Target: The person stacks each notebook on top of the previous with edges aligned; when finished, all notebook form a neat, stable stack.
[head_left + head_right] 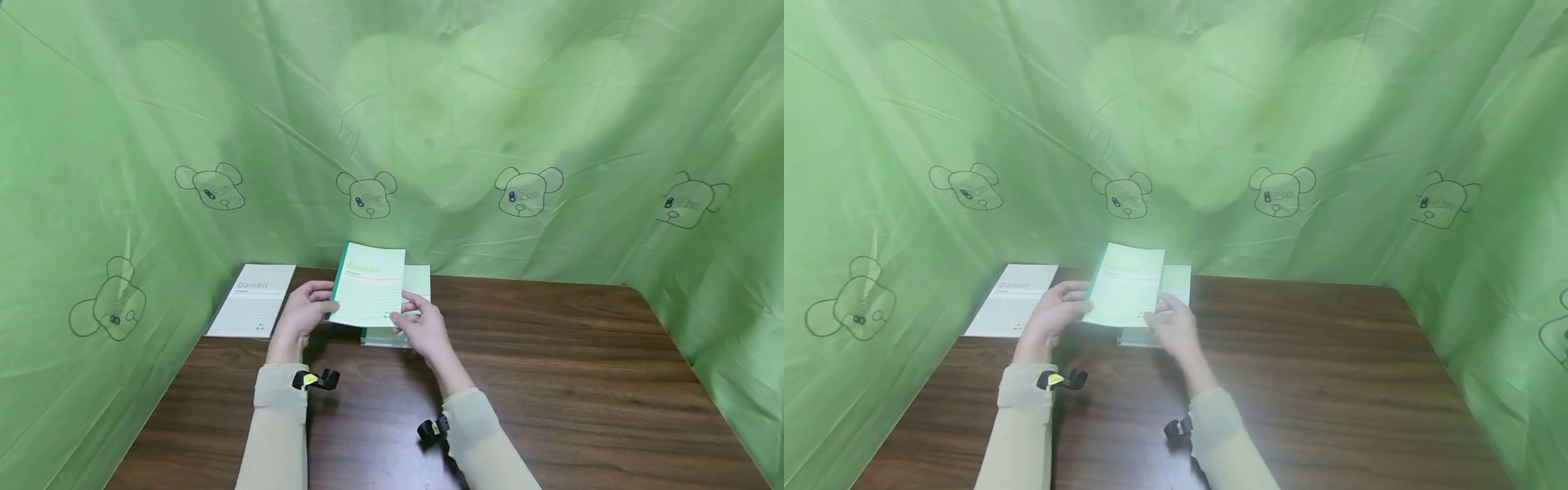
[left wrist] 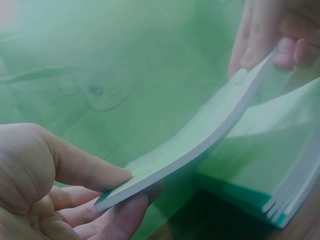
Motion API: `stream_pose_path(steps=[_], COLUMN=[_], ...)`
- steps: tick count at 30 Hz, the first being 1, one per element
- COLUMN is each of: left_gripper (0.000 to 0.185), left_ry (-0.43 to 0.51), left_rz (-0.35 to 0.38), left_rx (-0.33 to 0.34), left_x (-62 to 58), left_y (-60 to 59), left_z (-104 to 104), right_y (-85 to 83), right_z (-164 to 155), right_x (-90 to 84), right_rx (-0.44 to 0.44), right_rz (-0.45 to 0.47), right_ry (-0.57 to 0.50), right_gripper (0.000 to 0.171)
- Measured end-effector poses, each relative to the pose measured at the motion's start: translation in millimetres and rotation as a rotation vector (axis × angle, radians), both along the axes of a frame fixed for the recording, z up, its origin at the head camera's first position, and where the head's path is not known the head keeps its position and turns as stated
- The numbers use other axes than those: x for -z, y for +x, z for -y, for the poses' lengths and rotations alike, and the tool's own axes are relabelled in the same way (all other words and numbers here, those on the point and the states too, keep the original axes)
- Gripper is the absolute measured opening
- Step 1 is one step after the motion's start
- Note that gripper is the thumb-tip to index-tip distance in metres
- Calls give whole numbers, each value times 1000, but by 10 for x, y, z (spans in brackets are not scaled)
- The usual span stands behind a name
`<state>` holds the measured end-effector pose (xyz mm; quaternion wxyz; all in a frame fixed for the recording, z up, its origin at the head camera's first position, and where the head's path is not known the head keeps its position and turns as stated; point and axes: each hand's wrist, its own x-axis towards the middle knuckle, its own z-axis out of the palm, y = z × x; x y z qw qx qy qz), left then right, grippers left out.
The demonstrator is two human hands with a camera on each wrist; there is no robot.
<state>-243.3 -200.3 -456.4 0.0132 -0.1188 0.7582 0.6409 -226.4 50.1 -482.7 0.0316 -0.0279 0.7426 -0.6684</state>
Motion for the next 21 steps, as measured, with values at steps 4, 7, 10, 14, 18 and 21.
stream_pose_path(steps=[4, 7, 10, 14, 18, 21], left_gripper=[49, 49, 48, 47, 47, 47], left_ry=[-5, -17, -32, -51, -78, -94], left_rz=[-22, -35, -41, -35, -36, -35], left_rx=[4, 8, 14, 7, 8, 18], left_x=[9, 21, 47, 99, 150, 175], left_y=[-9, -17, -25, -35, -41, -39], left_z=[-138, -271, -390, -496, -571, -614], right_y=[-8, -10, -6, -1, -13, -31], right_z=[-108, -194, -284, -393, -473, -516], right_x=[7, 24, 49, 85, 117, 136], right_rx=[14, 28, 46, 50, 45, 48], right_rz=[9, 6, 8, 19, 15, 13], right_ry=[-12, -14, -16, -9, 2, 10], right_gripper=[59, 59, 59, 58, 58, 58])
